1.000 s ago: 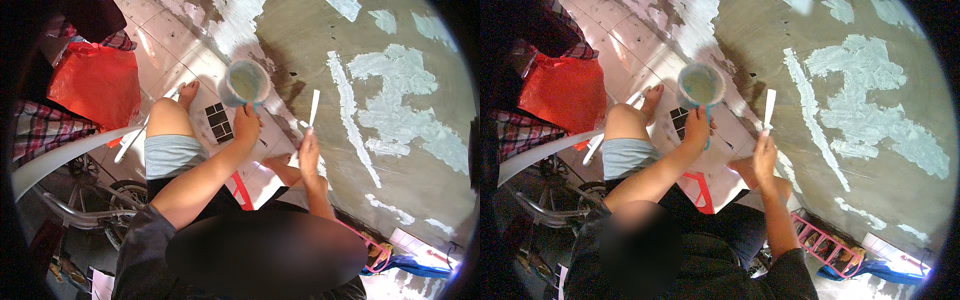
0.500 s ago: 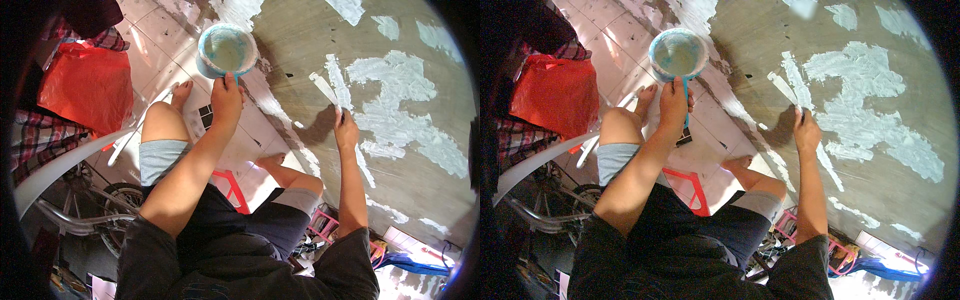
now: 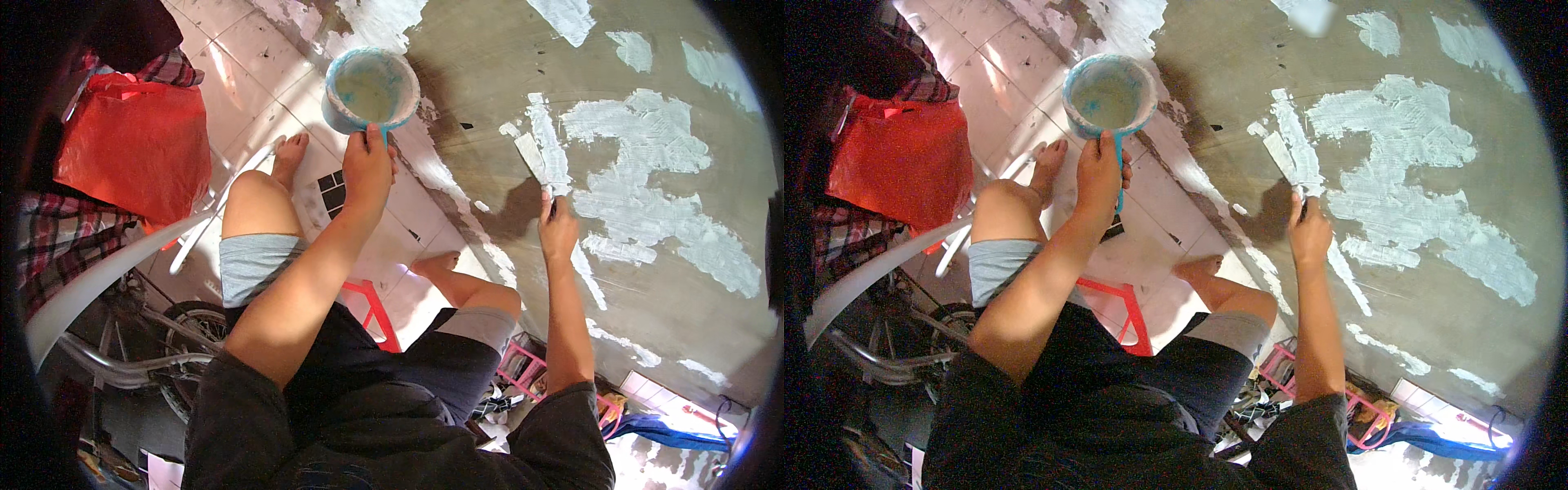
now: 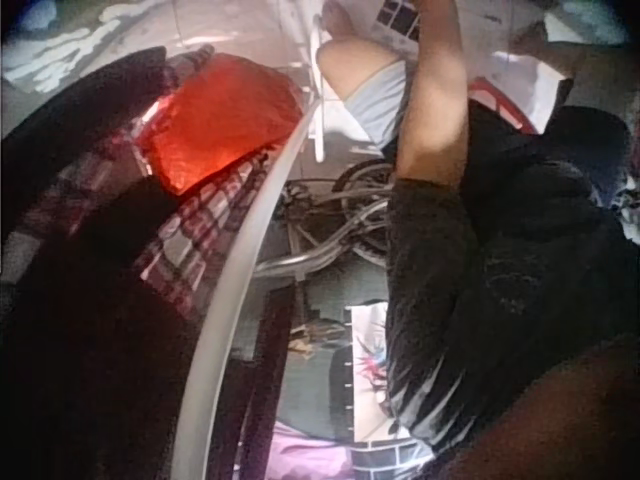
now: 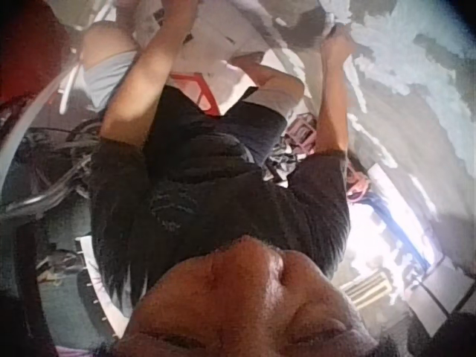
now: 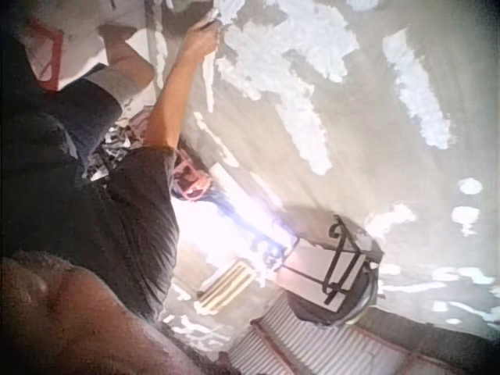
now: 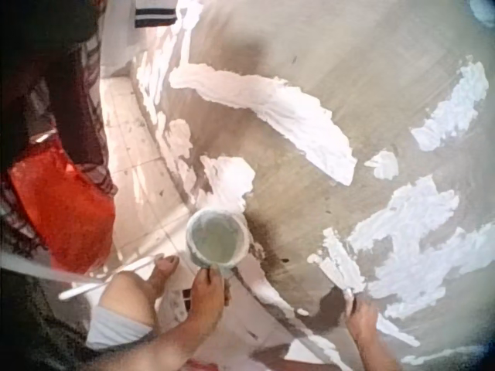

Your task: The person applies a white substance from a container onto sections of a wall using a putty knife.

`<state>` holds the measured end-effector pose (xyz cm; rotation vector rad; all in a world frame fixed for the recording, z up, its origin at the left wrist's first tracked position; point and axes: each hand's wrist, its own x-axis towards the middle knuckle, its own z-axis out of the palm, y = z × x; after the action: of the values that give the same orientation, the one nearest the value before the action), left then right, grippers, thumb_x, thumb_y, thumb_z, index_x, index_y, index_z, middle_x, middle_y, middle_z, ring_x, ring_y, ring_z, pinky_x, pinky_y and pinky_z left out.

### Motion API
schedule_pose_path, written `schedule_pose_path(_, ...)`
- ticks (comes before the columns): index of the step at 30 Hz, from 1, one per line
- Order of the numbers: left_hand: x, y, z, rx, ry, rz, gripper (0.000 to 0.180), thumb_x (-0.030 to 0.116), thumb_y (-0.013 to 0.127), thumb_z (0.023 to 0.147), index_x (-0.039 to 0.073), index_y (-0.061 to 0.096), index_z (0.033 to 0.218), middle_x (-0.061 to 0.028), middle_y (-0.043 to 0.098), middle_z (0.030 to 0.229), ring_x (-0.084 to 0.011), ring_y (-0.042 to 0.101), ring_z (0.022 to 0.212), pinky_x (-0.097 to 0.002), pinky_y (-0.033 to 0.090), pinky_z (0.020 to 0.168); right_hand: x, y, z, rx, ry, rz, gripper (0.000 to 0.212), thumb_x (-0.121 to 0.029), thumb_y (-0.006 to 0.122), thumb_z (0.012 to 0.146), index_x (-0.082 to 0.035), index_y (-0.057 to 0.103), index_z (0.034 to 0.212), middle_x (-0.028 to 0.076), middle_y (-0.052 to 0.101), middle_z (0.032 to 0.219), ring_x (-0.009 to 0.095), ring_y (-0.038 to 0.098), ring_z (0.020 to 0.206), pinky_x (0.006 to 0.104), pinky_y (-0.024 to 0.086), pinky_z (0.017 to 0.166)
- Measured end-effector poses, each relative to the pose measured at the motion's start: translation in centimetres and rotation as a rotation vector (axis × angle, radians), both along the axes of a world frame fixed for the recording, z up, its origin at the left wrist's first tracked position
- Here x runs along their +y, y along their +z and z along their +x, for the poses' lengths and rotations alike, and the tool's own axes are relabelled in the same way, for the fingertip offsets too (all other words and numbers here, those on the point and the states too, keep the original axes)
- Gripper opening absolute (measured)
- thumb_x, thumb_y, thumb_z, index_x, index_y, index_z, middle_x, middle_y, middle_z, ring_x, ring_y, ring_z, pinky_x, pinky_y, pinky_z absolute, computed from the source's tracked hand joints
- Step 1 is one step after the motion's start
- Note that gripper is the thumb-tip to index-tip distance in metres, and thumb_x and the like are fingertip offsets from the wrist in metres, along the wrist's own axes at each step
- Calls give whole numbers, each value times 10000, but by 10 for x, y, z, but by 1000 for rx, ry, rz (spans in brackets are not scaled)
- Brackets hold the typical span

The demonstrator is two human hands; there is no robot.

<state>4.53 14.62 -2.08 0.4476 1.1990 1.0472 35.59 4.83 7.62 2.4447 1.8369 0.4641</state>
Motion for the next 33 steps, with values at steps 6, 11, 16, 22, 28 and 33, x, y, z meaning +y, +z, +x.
schedule_pose_path(6,-1,-3,4,37,-26,11,346,368,437,1017,48,502,902,-44,576,671,-112,542,492,-274,434,425,39,0,-22,-27,-13,20,429,-435,508,971,-39,561,817,213,624,644,424,615,591,487,481,536)
schedule_pose_path(11,1,-6,4,80,-37,-1,354,368,439,1016,43,507,894,-44,580,671,-113,544,487,-273,435,425,-11,6,2,11,-75,14,366,-375,508,982,-42,622,883,201,634,658,410,626,613,471,495,556)
schedule_pose_path(16,2,-9,3,100,-32,37,383,387,425,1019,45,514,872,-48,575,686,-117,535,487,-276,425,419,-14,9,-25,117,81,75,310,-249,502,992,-66,588,1226,228,597,947,371,610,852,448,487,737)
schedule_pose_path(22,0,-11,8,59,-32,32,383,384,428,1018,38,517,879,-48,571,669,-119,538,478,-281,431,424,20,12,-34,-10,171,72,249,-185,571,941,-98,595,1173,187,563,963,362,590,879,445,488,739)
schedule_pose_path(28,0,-16,7,69,-18,26,384,376,430,1016,29,516,875,-49,575,660,-127,553,479,-287,442,433,1,13,-6,-36,74,54,232,-189,581,933,-125,597,1156,159,651,952,364,636,844,471,507,697)
schedule_pose_path(33,-2,-18,11,110,-53,49,384,400,430,1020,52,506,877,-45,566,693,-107,518,491,-271,420,420,7,10,-27,-10,231,65,252,-190,572,941,-116,593,1181,152,647,955,346,640,827,450,517,664)
